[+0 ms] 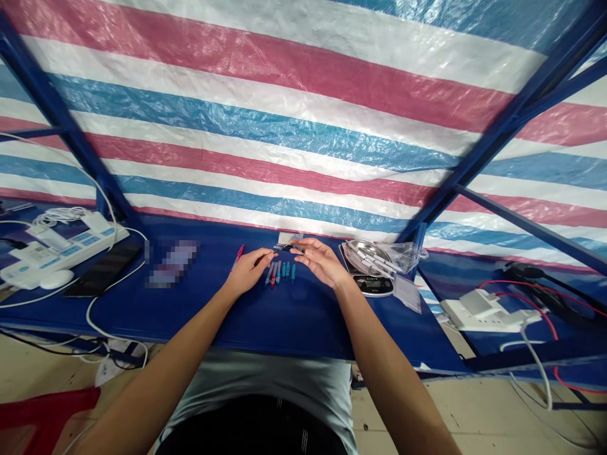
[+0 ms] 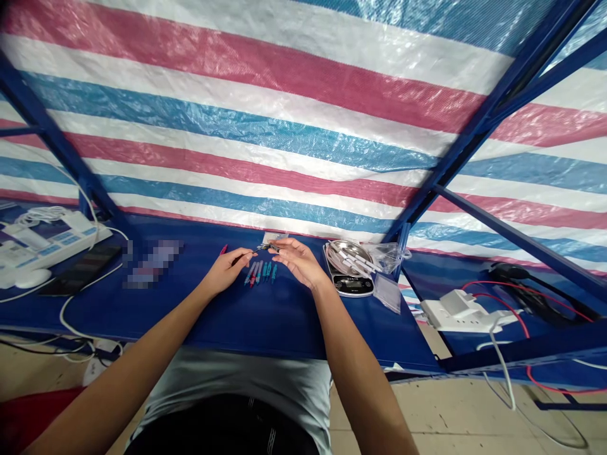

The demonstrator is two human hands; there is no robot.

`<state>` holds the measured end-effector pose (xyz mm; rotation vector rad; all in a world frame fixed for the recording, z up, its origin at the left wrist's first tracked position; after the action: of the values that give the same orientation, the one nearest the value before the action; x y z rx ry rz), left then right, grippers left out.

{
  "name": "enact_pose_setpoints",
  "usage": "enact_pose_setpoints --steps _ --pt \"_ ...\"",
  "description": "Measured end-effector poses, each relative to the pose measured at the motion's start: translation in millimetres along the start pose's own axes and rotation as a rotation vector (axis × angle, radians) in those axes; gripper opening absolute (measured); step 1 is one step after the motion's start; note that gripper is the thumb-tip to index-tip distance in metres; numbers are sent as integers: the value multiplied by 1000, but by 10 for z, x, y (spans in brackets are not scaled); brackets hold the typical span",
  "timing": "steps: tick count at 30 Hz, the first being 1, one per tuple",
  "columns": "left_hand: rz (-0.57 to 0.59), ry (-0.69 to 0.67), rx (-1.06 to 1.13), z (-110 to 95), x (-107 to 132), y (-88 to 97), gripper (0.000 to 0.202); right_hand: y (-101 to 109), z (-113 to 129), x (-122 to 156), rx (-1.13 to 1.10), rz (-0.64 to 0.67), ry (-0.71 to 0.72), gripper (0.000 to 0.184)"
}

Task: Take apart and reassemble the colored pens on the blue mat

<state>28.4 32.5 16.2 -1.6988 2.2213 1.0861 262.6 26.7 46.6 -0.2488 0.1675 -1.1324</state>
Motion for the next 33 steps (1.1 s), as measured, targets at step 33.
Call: enact_pose_setpoints --steps 33 --pt "165 -133 -92 -80 30 -62 36 40 -208 -106 401 -4 2 46"
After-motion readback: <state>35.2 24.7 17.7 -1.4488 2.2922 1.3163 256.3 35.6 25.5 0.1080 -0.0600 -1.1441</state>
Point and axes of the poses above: each hand's wrist, its own x-axis away from the middle knuckle, its own y-axis out of the back of the hand, z = x × y, the point moved 5 cm from there along -x, towards the middle knuckle, and after that the axes turned 11 degrees about -y, right-handed, at the moved point
